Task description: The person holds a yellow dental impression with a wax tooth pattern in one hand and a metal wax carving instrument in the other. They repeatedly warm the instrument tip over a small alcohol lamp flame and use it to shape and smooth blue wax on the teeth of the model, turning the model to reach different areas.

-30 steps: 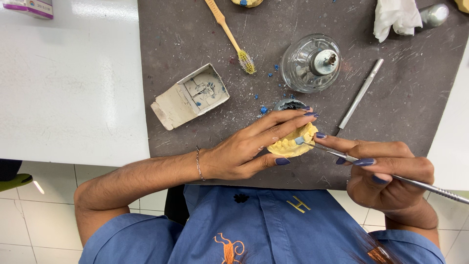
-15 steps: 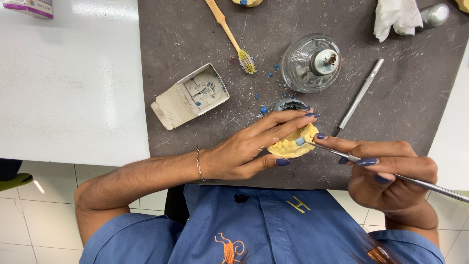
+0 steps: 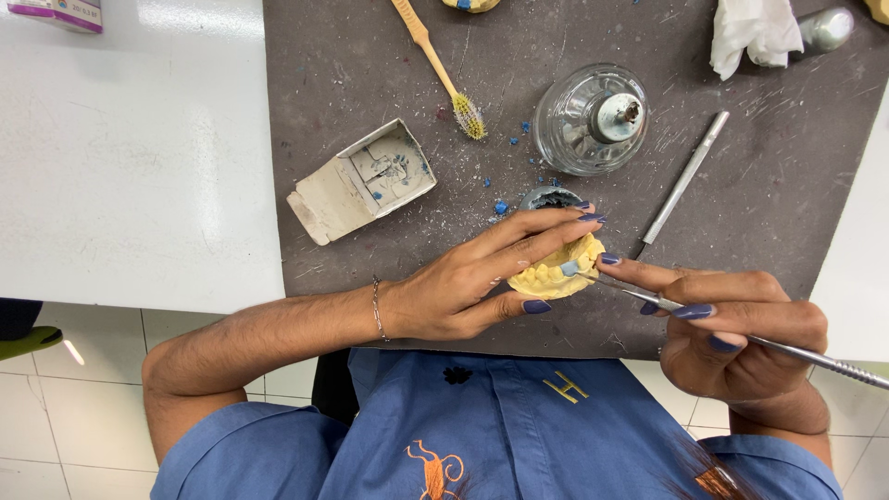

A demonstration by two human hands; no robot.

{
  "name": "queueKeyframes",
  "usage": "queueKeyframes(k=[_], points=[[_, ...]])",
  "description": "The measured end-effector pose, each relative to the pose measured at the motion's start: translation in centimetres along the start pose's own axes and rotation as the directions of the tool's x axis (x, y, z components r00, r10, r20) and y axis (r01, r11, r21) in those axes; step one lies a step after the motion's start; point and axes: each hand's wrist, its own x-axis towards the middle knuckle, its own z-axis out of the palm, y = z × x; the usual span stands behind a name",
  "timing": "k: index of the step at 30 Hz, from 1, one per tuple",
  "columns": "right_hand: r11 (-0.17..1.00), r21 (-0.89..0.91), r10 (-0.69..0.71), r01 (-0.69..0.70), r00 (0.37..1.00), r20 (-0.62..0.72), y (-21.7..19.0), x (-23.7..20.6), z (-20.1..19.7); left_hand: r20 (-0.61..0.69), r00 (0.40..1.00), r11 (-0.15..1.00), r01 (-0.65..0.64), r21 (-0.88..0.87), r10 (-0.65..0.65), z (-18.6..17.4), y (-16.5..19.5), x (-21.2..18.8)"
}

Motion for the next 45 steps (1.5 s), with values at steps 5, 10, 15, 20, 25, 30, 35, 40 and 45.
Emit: queueKeyframes(k=[5,10,15,20,25,30,35,40,45], points=[[0.999,-0.017,-0.031,0.031,0.999,-0.018,-0.4,0.5,0.5,0.003,1.000,1.000,-0.007,0.014,0.007,-0.2,0.1,-0.1],[0.997,-0.070,-0.039,0.040,0.999,0.005,-0.4,0.4,0.5,0.002,1.000,1.000,-0.014,0.014,0.014,-0.1,0.0,-0.3],[0.997,-0.048,-0.056,0.053,0.996,-0.066,-0.6,1.3,0.3,-0.008,0.998,0.998,-0.067,0.004,0.067,-0.1,-0.4,-0.2],[0.882,-0.413,-0.381,0.230,0.862,-0.335,1.8,4.2,1.0,0.020,0.998,0.997,-0.059,-0.055,0.060,-0.6,-0.1,-0.4],[0.838,-0.534,-0.291,0.111,0.919,-0.267,2.7,4.9,0.9,0.064,0.997,0.989,-0.041,-0.145,0.051,-1.1,0.2,-0.4],[0.821,-0.557,-0.320,0.126,0.909,-0.267,3.3,5.4,0.9,0.070,0.997,0.906,-0.008,-0.422,0.041,-0.6,0.1,-0.5],[0.820,-0.556,-0.329,0.133,0.906,-0.267,3.7,5.5,1.1,0.086,0.996,0.873,0.008,-0.488,0.039,-0.6,0.0,-0.9],[0.810,-0.573,-0.330,0.129,0.907,-0.263,3.6,5.7,1.2,0.079,0.995,0.856,-0.010,-0.517,0.060,-0.5,-0.1,-1.1],[0.826,-0.551,-0.311,0.118,0.911,-0.271,3.2,5.9,1.2,0.069,0.995,0.855,-0.023,-0.518,0.068,-0.5,-0.3,-1.1]])
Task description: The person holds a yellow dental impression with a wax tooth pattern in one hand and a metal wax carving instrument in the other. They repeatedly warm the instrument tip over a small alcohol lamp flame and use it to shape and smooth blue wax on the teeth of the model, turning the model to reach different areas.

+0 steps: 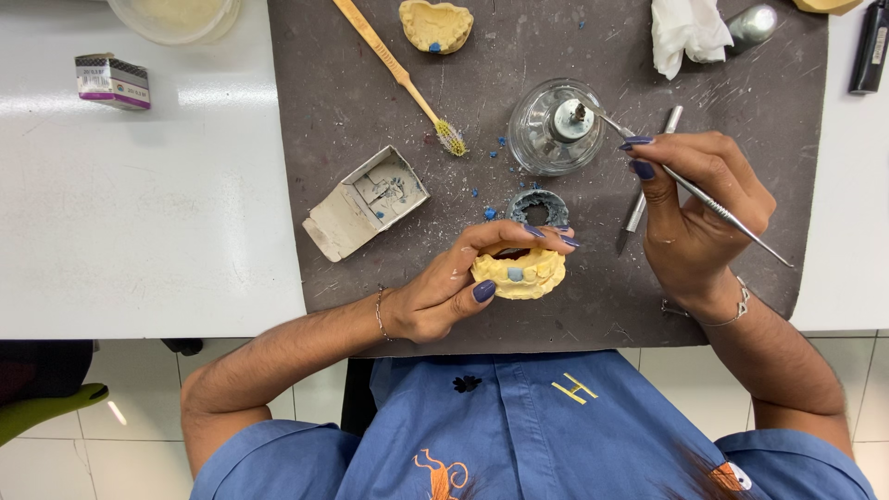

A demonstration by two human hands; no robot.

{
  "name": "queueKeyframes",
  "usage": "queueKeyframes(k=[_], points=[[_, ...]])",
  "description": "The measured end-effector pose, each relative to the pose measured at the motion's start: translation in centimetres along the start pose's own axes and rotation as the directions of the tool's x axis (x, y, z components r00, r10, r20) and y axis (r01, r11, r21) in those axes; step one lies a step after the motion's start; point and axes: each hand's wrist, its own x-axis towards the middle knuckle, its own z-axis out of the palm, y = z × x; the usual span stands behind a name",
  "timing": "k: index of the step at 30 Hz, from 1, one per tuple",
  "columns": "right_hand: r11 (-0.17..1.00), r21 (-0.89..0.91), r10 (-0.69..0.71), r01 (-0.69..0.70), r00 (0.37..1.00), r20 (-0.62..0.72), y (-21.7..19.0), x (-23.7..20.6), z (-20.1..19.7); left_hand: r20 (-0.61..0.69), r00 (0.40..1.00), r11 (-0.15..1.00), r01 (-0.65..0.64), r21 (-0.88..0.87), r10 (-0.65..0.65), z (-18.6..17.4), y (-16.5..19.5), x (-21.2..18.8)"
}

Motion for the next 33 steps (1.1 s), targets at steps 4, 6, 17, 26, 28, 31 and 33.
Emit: queueKeyframes(k=[4,6,17,26,28,31,33], points=[[0.927,0.307,0.224,-0.214,0.975,0.005,0.1,-0.5,-1.0,0.006,1.000,1.000,-0.004,-0.031,0.005,-0.1,0.0,-0.2],[0.805,0.502,0.335,-0.318,0.940,0.059,0.2,-1.3,-1.6,0.005,1.000,0.999,-0.008,-0.033,0.008,-0.1,0.0,-0.3],[0.695,0.519,0.531,-0.497,0.842,0.096,1.1,-7.6,-1.8,-0.031,0.999,1.000,-0.017,-0.013,0.016,-0.6,-0.3,-0.6],[0.671,0.493,0.576,-0.554,0.808,0.125,1.5,-7.6,-1.1,-0.065,0.998,1.000,-0.004,-0.019,0.003,-0.8,-0.5,-0.6],[0.673,0.489,0.570,-0.555,0.811,0.135,1.6,-7.6,-1.1,-0.066,0.998,1.000,-0.004,-0.008,0.003,-0.8,-0.5,-0.5],[0.703,0.421,0.569,-0.573,0.809,0.151,1.8,-7.6,-1.0,-0.064,0.998,1.000,-0.007,0.013,0.008,-0.9,-0.6,-0.5],[0.707,0.409,0.569,-0.577,0.807,0.156,1.8,-7.7,-1.0,-0.068,0.998,1.000,0.013,-0.009,-0.013,-0.8,-0.7,-0.5]])
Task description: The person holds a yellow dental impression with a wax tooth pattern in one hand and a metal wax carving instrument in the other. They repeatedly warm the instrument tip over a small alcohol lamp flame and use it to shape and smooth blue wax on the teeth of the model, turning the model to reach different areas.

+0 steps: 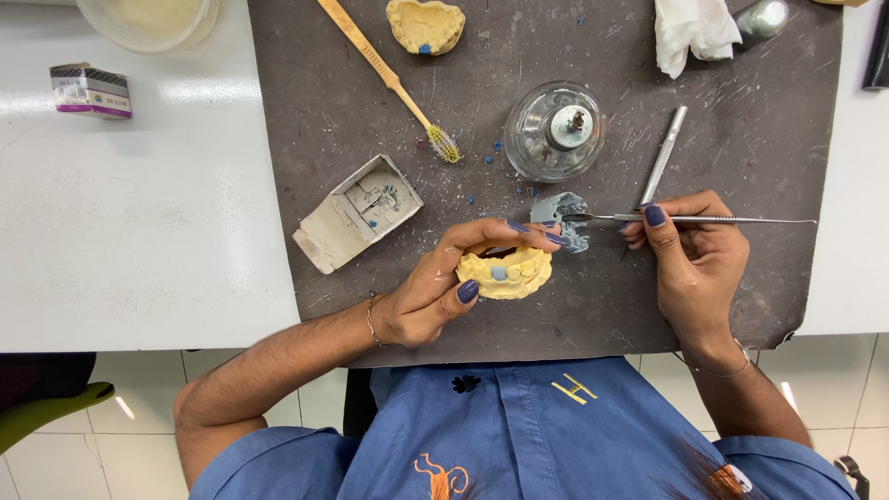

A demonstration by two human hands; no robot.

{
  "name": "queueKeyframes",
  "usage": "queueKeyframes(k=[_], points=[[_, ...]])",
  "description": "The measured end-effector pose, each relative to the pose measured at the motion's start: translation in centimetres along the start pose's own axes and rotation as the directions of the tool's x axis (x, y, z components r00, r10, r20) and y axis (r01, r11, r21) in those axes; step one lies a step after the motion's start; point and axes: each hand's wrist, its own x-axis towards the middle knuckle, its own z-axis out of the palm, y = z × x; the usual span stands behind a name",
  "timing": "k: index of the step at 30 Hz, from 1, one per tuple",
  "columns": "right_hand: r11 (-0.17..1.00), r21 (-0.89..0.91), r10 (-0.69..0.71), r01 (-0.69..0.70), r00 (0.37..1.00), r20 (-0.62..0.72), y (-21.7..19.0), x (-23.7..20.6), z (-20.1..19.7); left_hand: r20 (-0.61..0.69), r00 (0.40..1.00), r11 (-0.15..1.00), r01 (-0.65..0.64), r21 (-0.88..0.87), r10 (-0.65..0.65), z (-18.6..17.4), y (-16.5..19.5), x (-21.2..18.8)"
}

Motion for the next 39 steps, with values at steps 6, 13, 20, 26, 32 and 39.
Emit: queueKeyframes(k=[6,13,20,26,32,39], points=[[0.988,0.145,-0.055,0.061,0.997,-0.046,0.1,-0.3,-0.2,0.005,1.000,1.000,0.002,-0.001,-0.002,0.1,0.1,0.2],[0.979,0.203,-0.001,0.003,1.000,-0.010,0.2,-0.1,-0.6,0.017,0.999,0.999,0.043,0.019,-0.043,0.2,0.5,0.5],[0.982,0.188,0.020,-0.018,1.000,-0.010,0.3,0.2,-0.4,0.024,0.998,0.998,0.052,0.038,-0.053,0.4,0.8,0.8],[0.989,0.144,0.005,-0.006,1.000,0.008,0.5,0.3,-0.5,0.033,0.998,0.998,0.044,0.050,-0.046,0.3,0.9,0.8],[0.956,0.289,0.050,-0.056,0.998,0.028,0.9,0.3,-0.6,0.034,0.999,0.998,0.025,0.059,-0.027,0.3,0.5,0.8],[0.905,0.423,0.008,-0.043,0.996,0.084,-1.1,1.9,-1.0,0.010,1.000,0.998,0.007,0.060,-0.008,0.4,0.0,0.7]])
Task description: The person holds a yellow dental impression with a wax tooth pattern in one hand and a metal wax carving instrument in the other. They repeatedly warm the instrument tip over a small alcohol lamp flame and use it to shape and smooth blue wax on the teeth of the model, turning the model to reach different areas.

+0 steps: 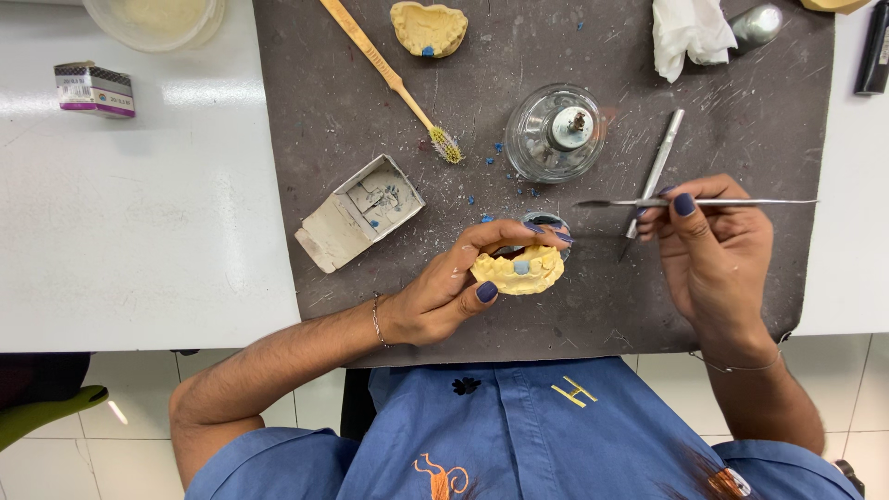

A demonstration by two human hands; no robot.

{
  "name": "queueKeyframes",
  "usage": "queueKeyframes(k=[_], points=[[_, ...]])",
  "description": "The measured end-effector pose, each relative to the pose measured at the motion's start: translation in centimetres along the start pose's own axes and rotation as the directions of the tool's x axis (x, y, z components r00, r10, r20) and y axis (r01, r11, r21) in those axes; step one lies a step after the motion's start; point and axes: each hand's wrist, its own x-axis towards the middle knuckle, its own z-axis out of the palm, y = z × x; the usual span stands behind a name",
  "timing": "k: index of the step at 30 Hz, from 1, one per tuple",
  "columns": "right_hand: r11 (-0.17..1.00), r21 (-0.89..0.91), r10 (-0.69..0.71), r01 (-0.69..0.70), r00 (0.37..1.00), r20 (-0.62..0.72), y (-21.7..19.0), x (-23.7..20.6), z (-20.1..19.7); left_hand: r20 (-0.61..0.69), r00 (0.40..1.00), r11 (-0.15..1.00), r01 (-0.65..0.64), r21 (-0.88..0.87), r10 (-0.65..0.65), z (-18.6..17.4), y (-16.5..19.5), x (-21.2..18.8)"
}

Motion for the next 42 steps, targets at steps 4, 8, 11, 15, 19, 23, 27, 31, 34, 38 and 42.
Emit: queueKeyframes(k=[4,8,11,15,19,23,27,31,34,38,42], points=[[0.982,-0.154,-0.114,0.109,0.993,-0.027,-2.0,1.5,0.7,-0.003,1.000,0.999,-0.023,0.040,0.023,0.0,-0.2,0.0],[0.951,-0.251,-0.190,0.178,0.981,-0.025,-2.4,2.9,1.8,-0.027,1.000,0.994,-0.005,0.113,0.008,-0.1,0.2,0.0],[0.953,-0.245,-0.191,0.175,0.981,-0.041,-2.1,3.4,2.2,-0.098,0.995,0.998,0.030,0.056,-0.024,-0.2,0.3,0.2],[0.960,-0.211,-0.197,0.183,0.979,-0.049,-1.8,3.6,2.2,-0.166,0.985,0.992,0.021,-0.120,-0.041,0.3,0.2,0.3],[0.952,-0.241,-0.206,0.189,0.977,-0.048,-1.7,3.5,2.2,-0.150,0.986,0.983,0.040,-0.181,-0.068,0.5,0.0,0.4],[0.949,-0.243,-0.215,0.200,0.976,-0.036,-1.4,3.3,1.9,-0.159,0.984,0.985,0.054,-0.166,-0.080,0.5,0.0,0.3],[0.953,-0.227,-0.218,0.202,0.975,-0.051,-1.2,3.2,1.9,-0.162,0.984,0.988,0.055,-0.146,-0.079,0.6,0.1,0.3],[0.933,-0.260,-0.261,0.249,0.965,-0.014,-2.1,2.6,3.2,-0.156,0.985,0.989,0.048,-0.142,-0.071,0.6,0.0,0.2],[0.878,-0.296,-0.324,0.376,0.923,0.208,-3.9,1.0,4.6,-0.145,0.988,0.993,0.041,-0.114,-0.058,0.6,0.0,0.1],[0.861,-0.321,-0.253,0.394,0.880,0.402,-5.8,-1.6,5.5,-0.119,0.992,0.997,0.030,-0.074,-0.038,0.6,0.1,0.0],[0.921,-0.238,-0.175,0.309,0.873,0.456,-5.4,-2.2,5.1,-0.093,0.995,0.998,0.049,0.035,-0.045,0.6,0.5,-0.2]])
